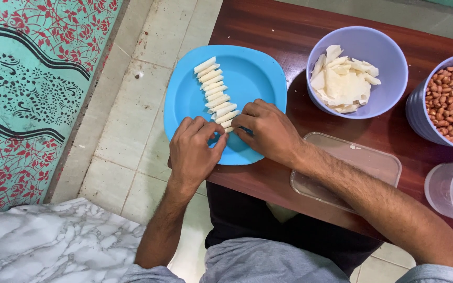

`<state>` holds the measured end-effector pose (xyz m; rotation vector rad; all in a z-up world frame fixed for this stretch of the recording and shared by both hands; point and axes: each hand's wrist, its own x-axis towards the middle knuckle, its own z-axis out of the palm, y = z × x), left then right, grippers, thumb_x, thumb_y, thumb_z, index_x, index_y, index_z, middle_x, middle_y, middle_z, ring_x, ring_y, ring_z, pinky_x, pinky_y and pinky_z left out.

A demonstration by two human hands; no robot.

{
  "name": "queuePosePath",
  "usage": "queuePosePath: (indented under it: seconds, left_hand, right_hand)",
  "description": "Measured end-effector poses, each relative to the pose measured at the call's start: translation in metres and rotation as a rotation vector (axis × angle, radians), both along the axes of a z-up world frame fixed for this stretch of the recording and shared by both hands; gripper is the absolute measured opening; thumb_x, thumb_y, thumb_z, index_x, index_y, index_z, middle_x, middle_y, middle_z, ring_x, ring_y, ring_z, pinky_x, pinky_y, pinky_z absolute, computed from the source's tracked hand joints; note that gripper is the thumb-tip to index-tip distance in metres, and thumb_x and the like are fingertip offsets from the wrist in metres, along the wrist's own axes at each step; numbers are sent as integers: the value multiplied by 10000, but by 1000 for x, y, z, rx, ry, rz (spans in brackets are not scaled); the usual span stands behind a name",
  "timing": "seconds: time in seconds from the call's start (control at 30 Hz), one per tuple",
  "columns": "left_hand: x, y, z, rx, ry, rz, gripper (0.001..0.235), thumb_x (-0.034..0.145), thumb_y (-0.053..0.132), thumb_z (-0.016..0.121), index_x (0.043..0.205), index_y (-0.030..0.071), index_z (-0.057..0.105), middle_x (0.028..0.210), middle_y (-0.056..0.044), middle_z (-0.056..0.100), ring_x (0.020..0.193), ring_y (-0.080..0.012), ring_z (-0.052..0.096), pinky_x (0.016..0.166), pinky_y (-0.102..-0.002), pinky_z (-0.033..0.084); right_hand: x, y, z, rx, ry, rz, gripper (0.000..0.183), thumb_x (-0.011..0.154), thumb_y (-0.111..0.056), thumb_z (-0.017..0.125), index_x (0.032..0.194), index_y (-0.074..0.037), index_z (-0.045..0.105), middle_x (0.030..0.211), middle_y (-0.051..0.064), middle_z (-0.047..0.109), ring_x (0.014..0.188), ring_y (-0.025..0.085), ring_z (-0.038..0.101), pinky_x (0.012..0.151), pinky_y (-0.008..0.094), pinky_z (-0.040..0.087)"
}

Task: The person folds a thin white sheet, places peanuts in the center, and rolls it into a small cylindrical packet. They repeat this process multiple times, placing each finished packet on a blue plate.

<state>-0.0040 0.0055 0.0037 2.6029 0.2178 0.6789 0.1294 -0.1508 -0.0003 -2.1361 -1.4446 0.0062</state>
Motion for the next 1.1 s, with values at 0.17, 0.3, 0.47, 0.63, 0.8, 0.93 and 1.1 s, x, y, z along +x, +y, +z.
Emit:
queuePosePath:
  seconds: [0.17, 0.3, 0.47, 0.63, 0.8, 0.93, 1.1]
  left_hand:
    - [0, 1, 2, -4, -4, -11, 122, 806, 116, 845, 814, 156, 729, 688, 4, 534, 713, -224, 605, 656, -367, 532]
    - [-1, 3, 2, -11, -6, -31, 125, 788, 126, 852, 816, 164, 736, 686, 1, 545, 709, -233, 607, 658, -375, 533]
    - [-4, 0, 12, -42, 4, -34, 123, 796, 126, 854, 828, 152, 738, 695, -5, 556, 712, -235, 604, 660, -379, 531]
    - [-5, -8, 25, -51, -55, -75, 111, 817, 136, 861, 834, 119, 752, 688, -20, 576, 698, -235, 608, 670, -366, 540]
    - [6, -14, 40, -37, -149, -163, 144, 852, 192, 871, 842, 132, 741, 698, -28, 586, 700, -261, 616, 684, -384, 561]
    - [21, -29, 56, -77, -202, -246, 112, 881, 147, 844, 832, 132, 744, 706, -30, 598, 715, -265, 630, 691, -380, 570]
    - [41, -51, 75, -118, -221, -450, 86, 910, 147, 814, 893, 108, 740, 764, -51, 624, 757, -277, 654, 720, -385, 570]
  right_hand:
    - [-1, 1, -3, 3, -18, 6, 81, 867, -110, 794, 925, -130, 742, 853, 36, 628, 845, 215, 633, 820, 372, 554]
    - [-2, 1, -6, 8, -21, 18, 69, 871, -126, 791, 914, -138, 738, 845, 27, 616, 836, 205, 628, 791, 357, 545]
    - [-3, -2, 0, 18, -8, 27, 81, 865, -122, 799, 927, -134, 748, 850, 37, 630, 833, 210, 637, 789, 365, 552]
    - [-6, -12, 7, 28, -5, 31, 83, 866, -125, 787, 938, -123, 747, 854, 38, 642, 829, 206, 639, 781, 347, 544]
    - [-5, -30, 25, 79, -82, 14, 89, 859, -117, 794, 930, -104, 743, 852, 45, 656, 820, 209, 650, 779, 334, 546]
    - [6, -52, 53, 131, -162, -10, 124, 856, -141, 798, 937, -97, 715, 873, 65, 643, 847, 244, 644, 782, 365, 548]
    - [42, -92, 95, 45, -209, -62, 99, 911, -182, 726, 854, -130, 663, 824, 73, 634, 862, 302, 670, 794, 401, 562]
